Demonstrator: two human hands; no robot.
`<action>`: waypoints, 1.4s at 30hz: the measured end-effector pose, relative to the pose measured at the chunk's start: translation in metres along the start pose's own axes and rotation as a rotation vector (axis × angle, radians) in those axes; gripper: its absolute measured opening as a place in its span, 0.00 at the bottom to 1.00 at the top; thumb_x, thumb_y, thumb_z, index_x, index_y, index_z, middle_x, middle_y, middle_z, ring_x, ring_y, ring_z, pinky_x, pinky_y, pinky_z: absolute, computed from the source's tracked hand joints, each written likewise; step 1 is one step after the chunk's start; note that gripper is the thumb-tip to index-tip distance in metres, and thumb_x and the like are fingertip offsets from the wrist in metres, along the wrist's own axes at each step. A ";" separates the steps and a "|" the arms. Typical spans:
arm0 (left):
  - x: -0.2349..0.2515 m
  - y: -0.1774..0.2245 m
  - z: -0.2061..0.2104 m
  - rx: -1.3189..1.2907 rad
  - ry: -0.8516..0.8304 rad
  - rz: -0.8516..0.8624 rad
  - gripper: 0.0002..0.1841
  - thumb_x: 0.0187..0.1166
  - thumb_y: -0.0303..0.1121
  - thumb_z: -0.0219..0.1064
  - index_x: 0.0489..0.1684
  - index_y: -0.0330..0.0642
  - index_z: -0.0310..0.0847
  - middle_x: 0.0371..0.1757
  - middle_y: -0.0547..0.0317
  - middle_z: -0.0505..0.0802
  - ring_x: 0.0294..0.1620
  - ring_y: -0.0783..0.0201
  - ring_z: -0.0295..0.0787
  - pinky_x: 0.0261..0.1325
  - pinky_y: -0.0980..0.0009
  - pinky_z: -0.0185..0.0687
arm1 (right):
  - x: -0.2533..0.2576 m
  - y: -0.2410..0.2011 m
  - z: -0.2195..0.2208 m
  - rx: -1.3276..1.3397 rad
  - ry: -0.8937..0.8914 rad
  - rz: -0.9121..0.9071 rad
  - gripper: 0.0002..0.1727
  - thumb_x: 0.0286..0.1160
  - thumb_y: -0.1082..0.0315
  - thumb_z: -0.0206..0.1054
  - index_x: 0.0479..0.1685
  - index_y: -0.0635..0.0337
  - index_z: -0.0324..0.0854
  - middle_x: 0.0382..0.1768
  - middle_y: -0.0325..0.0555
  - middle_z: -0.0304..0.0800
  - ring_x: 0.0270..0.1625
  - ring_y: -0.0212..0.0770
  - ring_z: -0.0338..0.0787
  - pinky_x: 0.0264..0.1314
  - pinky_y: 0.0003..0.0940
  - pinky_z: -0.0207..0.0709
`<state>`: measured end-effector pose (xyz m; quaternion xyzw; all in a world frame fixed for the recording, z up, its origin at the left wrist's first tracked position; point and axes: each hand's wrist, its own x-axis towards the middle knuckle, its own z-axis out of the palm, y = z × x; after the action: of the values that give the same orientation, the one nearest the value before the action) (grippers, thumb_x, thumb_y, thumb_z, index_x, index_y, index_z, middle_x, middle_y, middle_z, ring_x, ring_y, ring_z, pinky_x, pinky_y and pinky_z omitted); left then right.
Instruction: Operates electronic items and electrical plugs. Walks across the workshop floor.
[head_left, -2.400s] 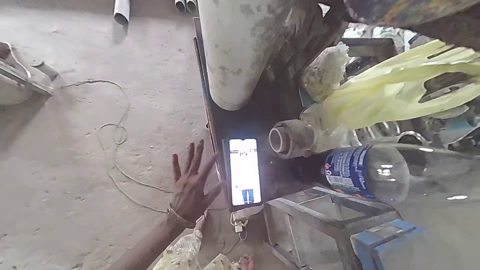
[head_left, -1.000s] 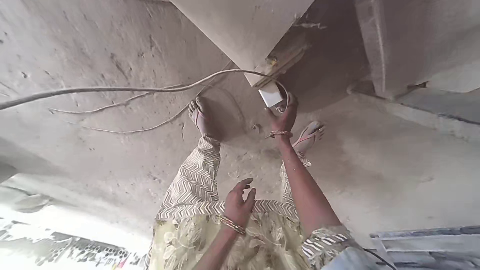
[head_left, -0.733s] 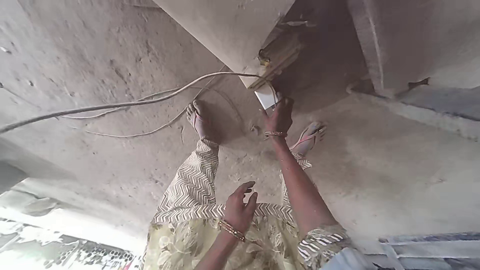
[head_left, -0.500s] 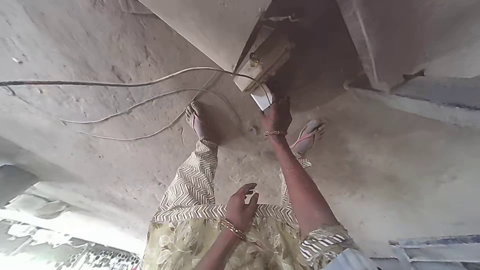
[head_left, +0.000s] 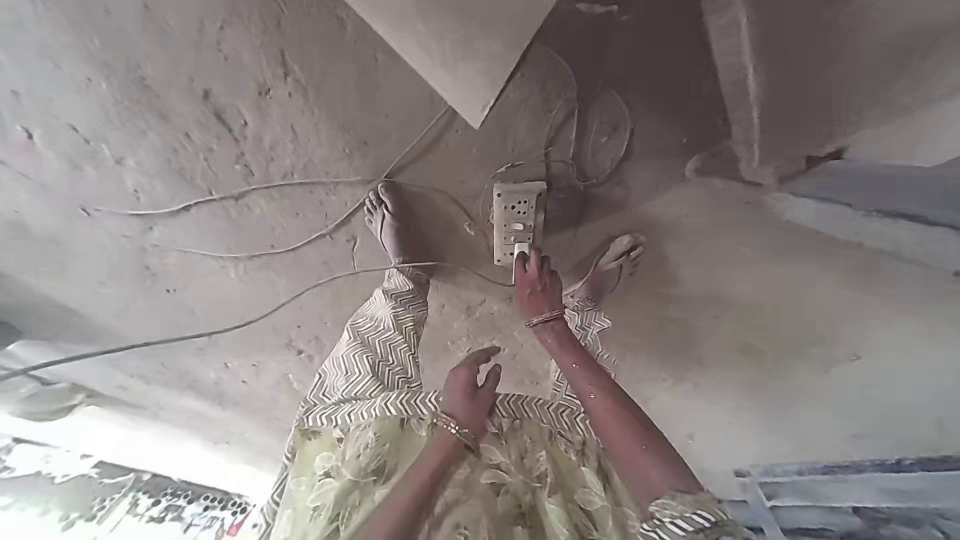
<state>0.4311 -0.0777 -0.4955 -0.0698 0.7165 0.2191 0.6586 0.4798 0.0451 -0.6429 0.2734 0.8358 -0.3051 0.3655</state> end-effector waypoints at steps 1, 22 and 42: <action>0.007 0.001 -0.006 0.078 -0.011 0.002 0.21 0.86 0.26 0.55 0.75 0.26 0.77 0.75 0.35 0.84 0.78 0.44 0.79 0.82 0.52 0.69 | -0.003 0.001 0.003 0.015 0.014 -0.015 0.22 0.72 0.84 0.64 0.69 0.76 0.78 0.70 0.76 0.78 0.63 0.73 0.86 0.52 0.62 0.82; 0.167 -0.014 -0.015 -0.266 -0.061 -0.203 0.32 0.90 0.27 0.58 0.91 0.30 0.49 0.83 0.27 0.73 0.82 0.38 0.73 0.81 0.49 0.68 | 0.061 0.016 -0.053 -0.436 -0.545 -0.159 0.34 0.89 0.76 0.50 0.91 0.35 0.62 0.70 0.79 0.77 0.70 0.77 0.80 0.63 0.67 0.72; 0.208 0.003 -0.038 -0.062 0.200 -0.056 0.22 0.88 0.36 0.63 0.73 0.30 0.78 0.60 0.37 0.93 0.64 0.46 0.89 0.72 0.49 0.77 | 0.019 0.017 -0.031 0.151 -0.133 0.158 0.43 0.75 0.63 0.74 0.90 0.64 0.58 0.68 0.72 0.82 0.66 0.69 0.86 0.66 0.64 0.77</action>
<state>0.3699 -0.0514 -0.6959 -0.1316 0.7693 0.2144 0.5873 0.4668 0.0834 -0.6457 0.3445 0.7602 -0.3549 0.4213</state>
